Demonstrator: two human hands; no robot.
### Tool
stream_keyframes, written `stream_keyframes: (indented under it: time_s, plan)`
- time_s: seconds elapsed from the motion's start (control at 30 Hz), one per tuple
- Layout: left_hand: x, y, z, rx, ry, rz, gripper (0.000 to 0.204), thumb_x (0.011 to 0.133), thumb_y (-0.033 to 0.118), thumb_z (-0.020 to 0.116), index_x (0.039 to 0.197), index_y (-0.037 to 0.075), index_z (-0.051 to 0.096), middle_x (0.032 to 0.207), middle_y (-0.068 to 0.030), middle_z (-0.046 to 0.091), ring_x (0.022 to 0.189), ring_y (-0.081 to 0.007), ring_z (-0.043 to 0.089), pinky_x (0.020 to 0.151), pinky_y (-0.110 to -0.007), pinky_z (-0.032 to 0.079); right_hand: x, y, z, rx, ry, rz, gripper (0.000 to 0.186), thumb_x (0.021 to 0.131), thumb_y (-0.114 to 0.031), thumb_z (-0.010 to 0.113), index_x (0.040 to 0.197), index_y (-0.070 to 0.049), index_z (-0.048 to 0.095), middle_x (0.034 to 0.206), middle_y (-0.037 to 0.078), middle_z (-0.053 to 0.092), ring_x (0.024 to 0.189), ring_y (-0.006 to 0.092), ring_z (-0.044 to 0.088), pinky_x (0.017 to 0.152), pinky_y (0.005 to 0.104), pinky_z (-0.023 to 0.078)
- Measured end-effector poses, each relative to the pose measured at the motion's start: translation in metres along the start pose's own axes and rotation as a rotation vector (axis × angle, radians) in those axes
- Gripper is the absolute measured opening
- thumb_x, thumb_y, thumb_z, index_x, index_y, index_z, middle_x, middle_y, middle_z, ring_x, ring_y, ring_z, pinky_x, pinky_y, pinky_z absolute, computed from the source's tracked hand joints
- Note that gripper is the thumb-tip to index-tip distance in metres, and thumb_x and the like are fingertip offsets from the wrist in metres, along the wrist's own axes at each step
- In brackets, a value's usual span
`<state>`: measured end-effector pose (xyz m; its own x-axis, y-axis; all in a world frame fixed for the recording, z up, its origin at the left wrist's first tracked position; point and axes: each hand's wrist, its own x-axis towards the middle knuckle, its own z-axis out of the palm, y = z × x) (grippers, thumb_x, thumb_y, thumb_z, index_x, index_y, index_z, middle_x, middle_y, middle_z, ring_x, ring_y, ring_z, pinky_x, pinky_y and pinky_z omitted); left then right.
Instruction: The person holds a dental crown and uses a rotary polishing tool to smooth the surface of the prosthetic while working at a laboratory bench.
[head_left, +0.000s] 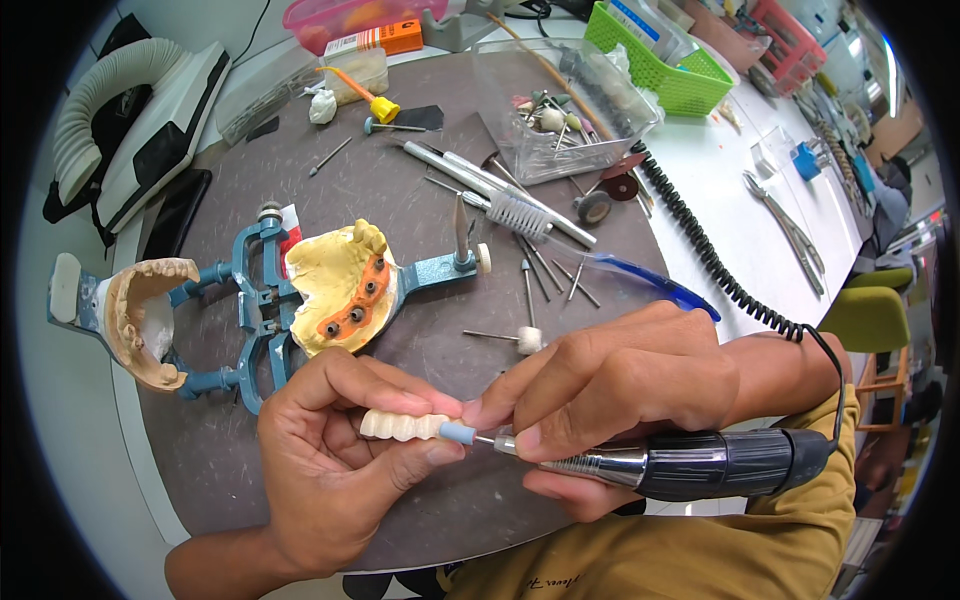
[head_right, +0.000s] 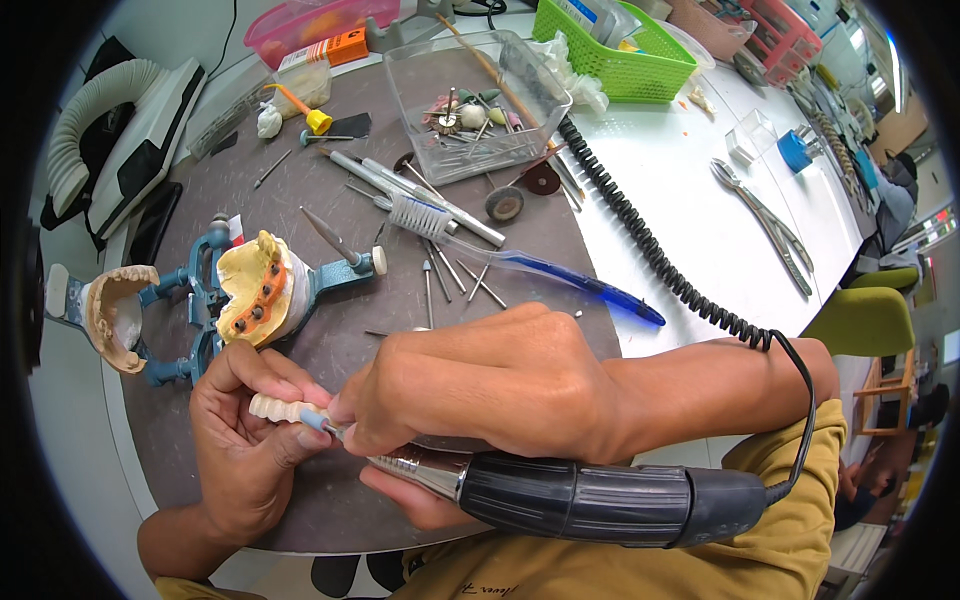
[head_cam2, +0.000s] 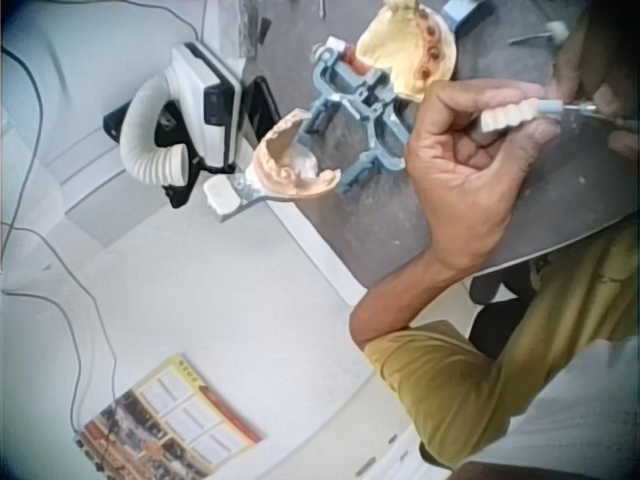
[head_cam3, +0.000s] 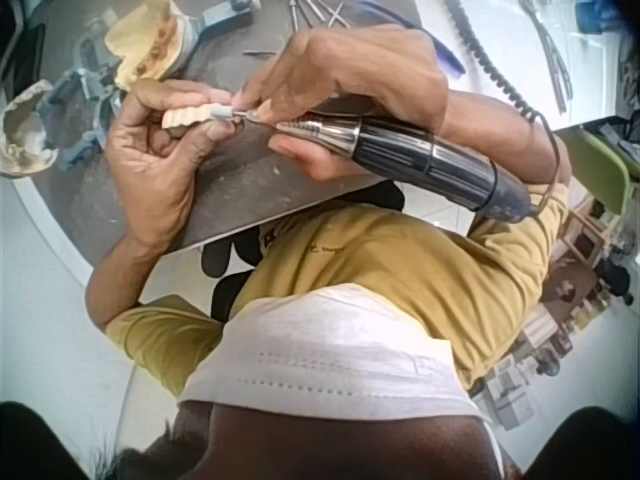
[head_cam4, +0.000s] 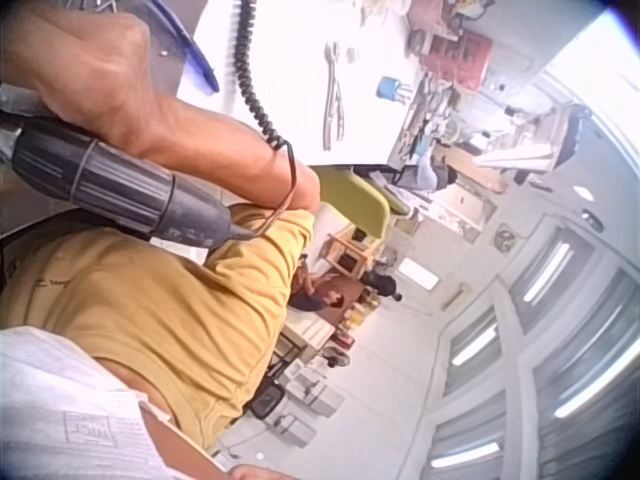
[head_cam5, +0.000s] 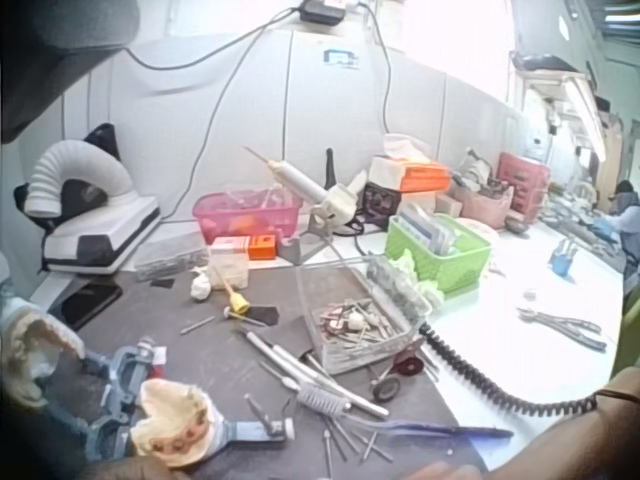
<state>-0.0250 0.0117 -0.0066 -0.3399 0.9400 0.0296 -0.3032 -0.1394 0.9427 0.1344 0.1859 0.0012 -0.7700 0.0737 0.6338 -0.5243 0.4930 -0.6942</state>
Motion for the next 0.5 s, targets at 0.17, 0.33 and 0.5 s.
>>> stream_keyframes:
  time_s: [0.17, 0.33, 0.5]
  plan:
    - [0.0002, -0.0003, -0.0010, 0.005, -0.010, 0.003, 0.027, 0.082, -0.015, 0.072, 0.101, -0.002, 0.056, 0.106, -0.0218, 0.067, 0.099, -0.0212, 0.070, 0.089, -0.031, 0.060, 0.0006, -0.0009, -0.0006, -0.003, -0.006, 0.013, 0.024, 0.079, 0.001, 0.080, 0.094, 0.003, 0.062, 0.085, 0.017, 0.070, 0.090, 0.0359, 0.075, 0.072, 0.0378, 0.064]
    - [0.0002, -0.0004, -0.0006, -0.005, -0.012, 0.002, 0.028, 0.082, -0.015, 0.072, 0.100, -0.002, 0.055, 0.106, -0.0216, 0.067, 0.099, -0.0209, 0.070, 0.089, -0.031, 0.060, 0.0000, -0.0017, -0.0014, 0.005, -0.022, 0.024, 0.025, 0.079, 0.001, 0.080, 0.096, 0.002, 0.062, 0.086, 0.016, 0.070, 0.092, 0.0359, 0.075, 0.074, 0.0388, 0.064]
    - [0.0008, 0.0048, 0.0071, 0.033, 0.079, -0.085, 0.038, 0.076, -0.009, 0.080, 0.100, 0.005, 0.053, 0.099, -0.0139, 0.065, 0.088, -0.0157, 0.069, 0.081, -0.027, 0.059, 0.0001, -0.0016, -0.0027, 0.024, -0.049, 0.028, 0.025, 0.080, 0.002, 0.080, 0.097, 0.002, 0.062, 0.088, 0.016, 0.070, 0.094, 0.0361, 0.074, 0.076, 0.0398, 0.064]
